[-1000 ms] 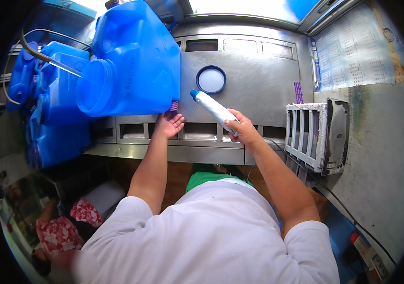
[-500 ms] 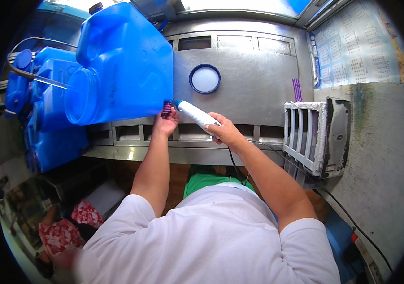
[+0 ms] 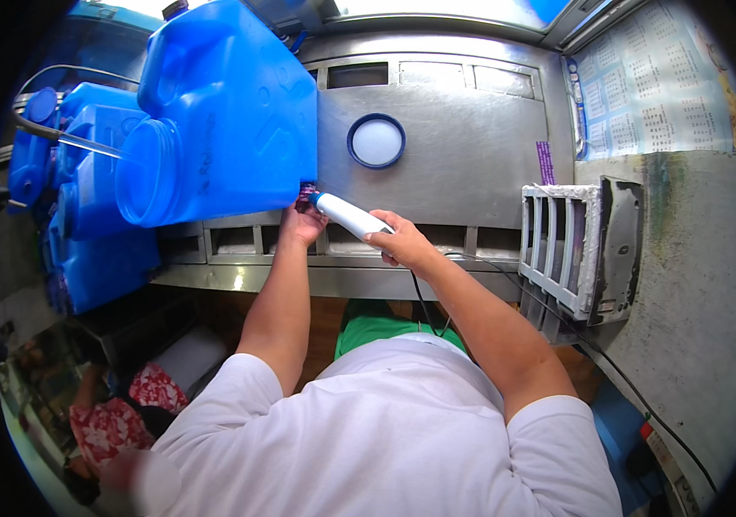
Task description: The person fills several blue plastic water containers and a large water dispenser bottle at a service station. They use a hose to fill the containers, wipe them with a cloth, and hand them out through a window. The person also uses a handheld device to treat the water in the containers.
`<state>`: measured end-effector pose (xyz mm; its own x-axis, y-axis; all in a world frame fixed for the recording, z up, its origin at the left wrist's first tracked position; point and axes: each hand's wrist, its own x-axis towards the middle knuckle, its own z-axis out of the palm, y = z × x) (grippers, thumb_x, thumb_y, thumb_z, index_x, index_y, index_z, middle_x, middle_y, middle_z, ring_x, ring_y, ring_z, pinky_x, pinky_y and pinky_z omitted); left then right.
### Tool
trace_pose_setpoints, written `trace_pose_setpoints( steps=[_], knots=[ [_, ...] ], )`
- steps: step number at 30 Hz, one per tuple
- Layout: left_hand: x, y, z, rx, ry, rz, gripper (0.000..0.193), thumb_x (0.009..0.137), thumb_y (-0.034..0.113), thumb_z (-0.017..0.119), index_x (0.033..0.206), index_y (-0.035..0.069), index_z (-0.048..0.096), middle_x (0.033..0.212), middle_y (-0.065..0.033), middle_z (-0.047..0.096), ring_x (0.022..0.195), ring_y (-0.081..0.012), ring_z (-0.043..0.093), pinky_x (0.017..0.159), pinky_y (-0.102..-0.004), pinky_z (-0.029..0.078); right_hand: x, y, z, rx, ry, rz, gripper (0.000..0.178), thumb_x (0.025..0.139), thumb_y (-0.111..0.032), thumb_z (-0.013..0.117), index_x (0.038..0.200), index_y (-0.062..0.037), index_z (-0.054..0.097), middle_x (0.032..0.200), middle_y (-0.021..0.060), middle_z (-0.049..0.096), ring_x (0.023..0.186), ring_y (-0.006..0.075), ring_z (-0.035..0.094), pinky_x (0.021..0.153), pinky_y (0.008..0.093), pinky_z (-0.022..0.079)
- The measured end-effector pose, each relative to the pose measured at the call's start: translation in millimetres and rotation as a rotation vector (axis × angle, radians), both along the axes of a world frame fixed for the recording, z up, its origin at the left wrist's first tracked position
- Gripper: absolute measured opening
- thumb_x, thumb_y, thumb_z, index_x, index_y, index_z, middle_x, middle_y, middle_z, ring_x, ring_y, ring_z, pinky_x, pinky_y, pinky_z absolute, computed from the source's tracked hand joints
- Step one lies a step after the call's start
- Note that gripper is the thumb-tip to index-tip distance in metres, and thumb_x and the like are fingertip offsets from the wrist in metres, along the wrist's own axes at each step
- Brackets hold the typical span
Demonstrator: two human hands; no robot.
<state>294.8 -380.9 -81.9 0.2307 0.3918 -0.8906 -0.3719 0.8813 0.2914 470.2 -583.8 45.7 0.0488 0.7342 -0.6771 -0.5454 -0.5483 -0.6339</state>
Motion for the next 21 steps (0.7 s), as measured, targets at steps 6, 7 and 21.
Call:
trace_pose_setpoints(
  steps=[6, 7, 21],
  knots=[
    [-6.4, 3.3, 1.3, -0.005, -0.016, -0.098, 0.029, 0.089, 0.045, 0.055, 0.099, 0.017, 0.055, 0.093, -0.004, 0.061, 0.091, -0.0241, 0.06, 0.076, -0.0438, 0.048, 2.0, 2.1, -3.8, 0.0, -0.039, 0.019, 0.06, 0.078, -0.023, 0.068, 0.133, -0.0098, 0.047, 0.08, 0.0015, 0.055, 0.054, 0.0079, 0.048, 0.048, 0.0226, 0.038],
    [-8.0, 5.7, 0.9, -0.008, -0.033, -0.106, 0.029, 0.089, 0.045, 0.054, 0.098, 0.017, 0.055, 0.091, -0.0044, 0.06, 0.092, -0.0246, 0.06, 0.077, -0.0442, 0.048, 3.4, 5.5, -2.0, 0.003, -0.046, 0.017, 0.06, 0.078, -0.023, 0.067, 0.132, -0.01, 0.047, 0.08, 0.0014, 0.055, 0.054, 0.0079, 0.048, 0.048, 0.0226, 0.038],
    [-1.2, -0.5, 14.7, 0.06, 0.043, -0.104, 0.028, 0.087, 0.043, 0.06, 0.094, 0.017, 0.052, 0.09, -0.0049, 0.058, 0.092, -0.0251, 0.058, 0.084, -0.0466, 0.045, 27.6, 9.1, -15.8, -0.062, 0.018, 0.064, 0.055, 0.079, -0.029, 0.066, 0.13, -0.0171, 0.049, 0.094, 0.0026, 0.062, 0.064, 0.0076, 0.046, 0.055, 0.021, 0.038]
  ],
)
